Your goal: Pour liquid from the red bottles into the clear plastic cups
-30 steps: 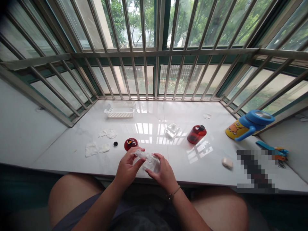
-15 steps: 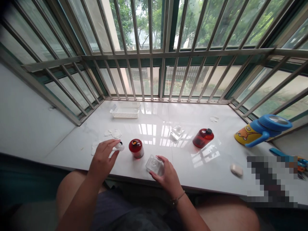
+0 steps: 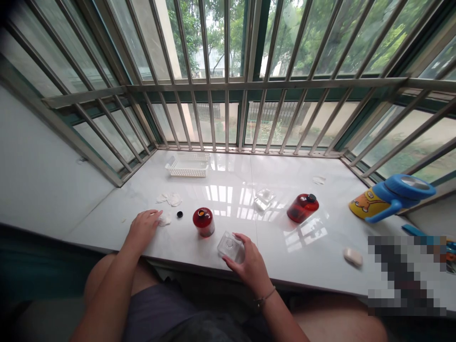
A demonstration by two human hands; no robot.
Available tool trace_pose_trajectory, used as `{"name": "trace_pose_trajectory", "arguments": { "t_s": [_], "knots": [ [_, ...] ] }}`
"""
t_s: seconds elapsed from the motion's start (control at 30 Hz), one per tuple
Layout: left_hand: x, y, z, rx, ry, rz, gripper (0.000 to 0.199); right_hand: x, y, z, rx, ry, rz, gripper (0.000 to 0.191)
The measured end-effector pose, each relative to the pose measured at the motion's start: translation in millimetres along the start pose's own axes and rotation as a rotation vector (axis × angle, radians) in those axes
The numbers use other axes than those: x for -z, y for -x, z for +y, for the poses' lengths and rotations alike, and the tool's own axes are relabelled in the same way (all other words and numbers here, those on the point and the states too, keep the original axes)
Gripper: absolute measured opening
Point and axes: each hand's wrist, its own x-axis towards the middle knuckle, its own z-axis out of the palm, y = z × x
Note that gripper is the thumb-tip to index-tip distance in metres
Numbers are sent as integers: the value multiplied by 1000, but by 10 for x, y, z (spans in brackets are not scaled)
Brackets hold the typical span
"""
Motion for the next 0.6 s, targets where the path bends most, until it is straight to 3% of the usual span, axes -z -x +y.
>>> {"name": "trace_pose_trajectory", "arguments": {
  "t_s": [0.13,0.27,0.4,0.5,0.6],
  "knots": [
    [55,-12,100,-45,120,40,48,-2,1,9,7,-2,2,66],
    [120,-20,395,-100,237,155,45,-6,-4,12,15,-3,0,65],
    [119,-23,605,-142,307,196,41,-8,-21,1,-28,2,61,65],
    [92,7,542,-44,305,233,36,-5,-27,-7,-29,16,130,64],
    [94,66,383,64,298,260,34,6,-32,-13,23,25,77,64]
  ]
}}
